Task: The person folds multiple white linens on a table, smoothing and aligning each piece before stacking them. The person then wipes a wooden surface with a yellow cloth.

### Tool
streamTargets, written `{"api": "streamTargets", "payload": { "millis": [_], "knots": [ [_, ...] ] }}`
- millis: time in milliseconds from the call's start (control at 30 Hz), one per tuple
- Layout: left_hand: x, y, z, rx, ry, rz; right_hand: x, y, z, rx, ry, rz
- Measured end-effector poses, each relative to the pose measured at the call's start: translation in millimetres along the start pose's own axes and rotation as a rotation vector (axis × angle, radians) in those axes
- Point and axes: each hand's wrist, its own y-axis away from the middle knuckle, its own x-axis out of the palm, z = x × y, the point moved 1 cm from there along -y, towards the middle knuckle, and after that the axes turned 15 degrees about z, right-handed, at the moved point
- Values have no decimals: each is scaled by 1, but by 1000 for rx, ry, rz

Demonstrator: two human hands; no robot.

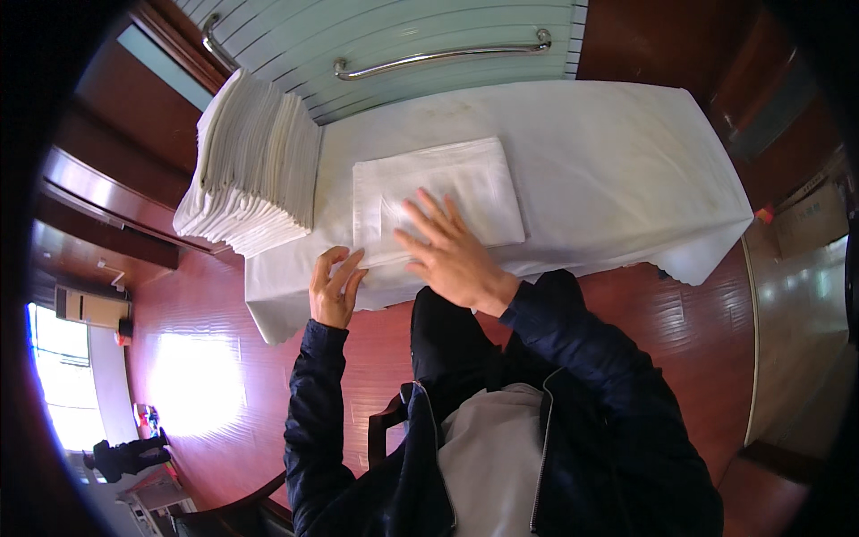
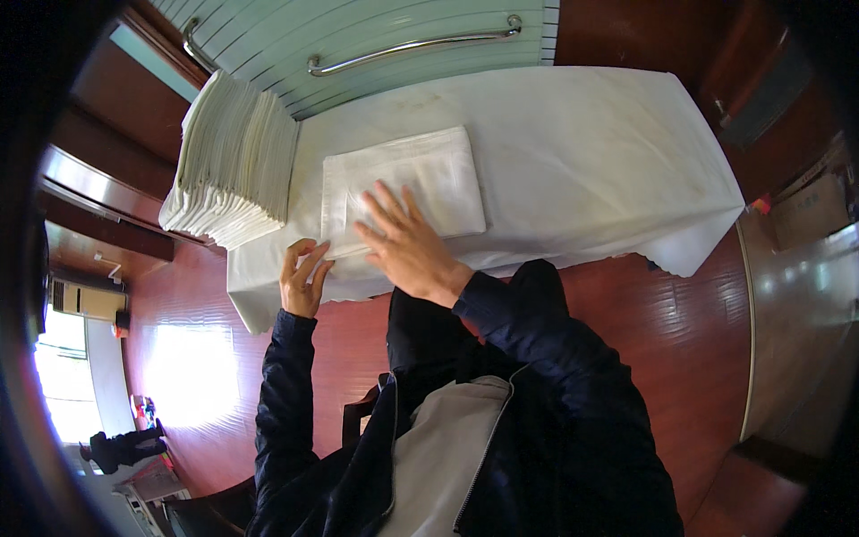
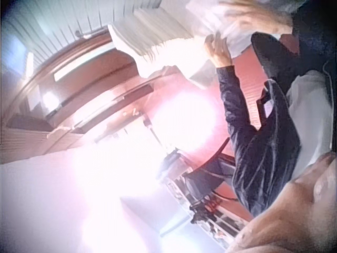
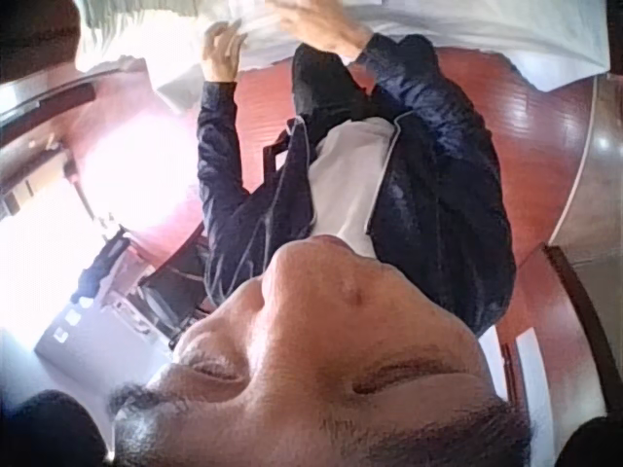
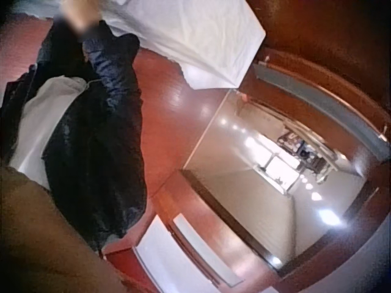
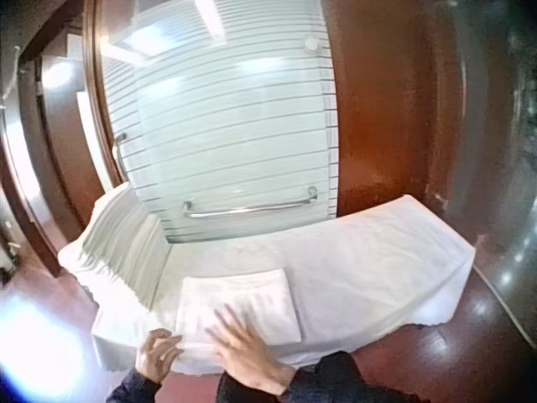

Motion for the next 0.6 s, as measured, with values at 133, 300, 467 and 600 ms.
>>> {"api": "streamTargets", "payload": {
  "millis": [133, 300, 467, 600],
  "knots": [
    [-6, -8, 11, 171, -207, 69, 16, -19, 26, 8, 84, 117],
    [-25, -27, -3, 223, -336, 137, 17, -42, 38, 87, 125, 193],
    [-50, -41, -22, 232, -300, -6, 2, -77, 31, 61, 283, 120],
    [-51, -35, -22, -31, 25, -301, -44, -103, 23, 64, 65, -211]
  ]
}}
